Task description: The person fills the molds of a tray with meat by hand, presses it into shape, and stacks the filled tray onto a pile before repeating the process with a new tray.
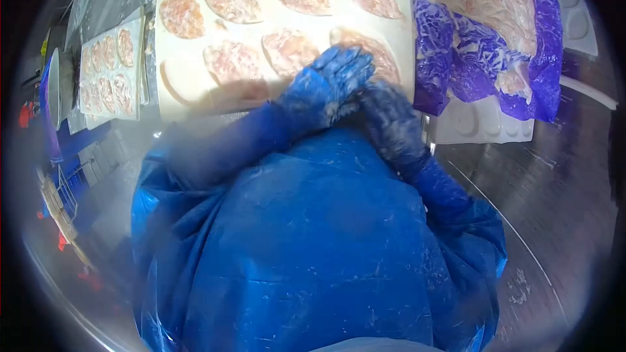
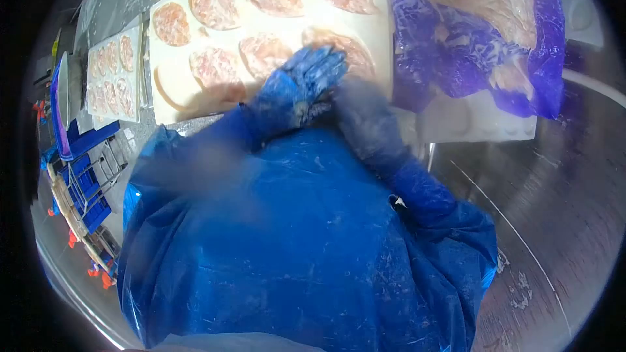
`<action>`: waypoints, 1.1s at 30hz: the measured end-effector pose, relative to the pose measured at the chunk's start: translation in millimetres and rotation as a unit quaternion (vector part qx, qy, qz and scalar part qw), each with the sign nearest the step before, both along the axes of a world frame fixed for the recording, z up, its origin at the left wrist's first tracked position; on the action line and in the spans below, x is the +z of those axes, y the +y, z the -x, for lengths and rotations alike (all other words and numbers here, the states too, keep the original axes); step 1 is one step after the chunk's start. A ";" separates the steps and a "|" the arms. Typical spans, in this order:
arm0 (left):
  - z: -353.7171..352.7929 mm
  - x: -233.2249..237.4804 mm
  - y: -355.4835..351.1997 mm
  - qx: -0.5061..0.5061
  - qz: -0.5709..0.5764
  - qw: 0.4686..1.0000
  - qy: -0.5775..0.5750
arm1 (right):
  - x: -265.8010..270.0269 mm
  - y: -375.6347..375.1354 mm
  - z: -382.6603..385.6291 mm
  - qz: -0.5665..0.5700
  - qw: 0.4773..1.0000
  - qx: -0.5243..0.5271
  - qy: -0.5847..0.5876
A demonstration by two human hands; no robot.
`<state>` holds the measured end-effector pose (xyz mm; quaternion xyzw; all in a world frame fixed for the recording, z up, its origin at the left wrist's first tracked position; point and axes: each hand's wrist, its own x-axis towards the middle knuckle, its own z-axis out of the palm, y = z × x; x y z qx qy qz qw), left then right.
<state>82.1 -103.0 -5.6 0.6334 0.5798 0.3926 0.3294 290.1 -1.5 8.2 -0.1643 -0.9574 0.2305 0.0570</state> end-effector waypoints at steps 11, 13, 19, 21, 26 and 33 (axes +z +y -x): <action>-0.6 26.0 8.5 0.006 0.064 0.970 0.235 | -19.5 97.5 22.5 -0.480 0.856 0.014 0.190; -0.6 27.4 10.1 0.004 0.086 0.967 0.241 | -16.4 165.3 36.9 -0.815 0.578 -0.039 0.019; 0.2 31.6 12.3 0.002 0.107 0.968 0.226 | -62.0 334.8 101.7 -0.227 0.940 -0.209 0.143; 3.2 33.6 10.3 0.005 0.108 0.970 0.216 | -78.6 347.5 95.6 -0.219 0.945 -0.177 0.168; 17.9 26.5 -9.5 0.087 -0.058 0.988 0.117 | -11.9 290.6 51.0 0.155 0.950 -0.202 0.179; 44.4 57.0 -23.9 0.268 -0.131 0.947 -0.120 | 41.1 114.3 96.4 0.401 0.909 -0.032 0.106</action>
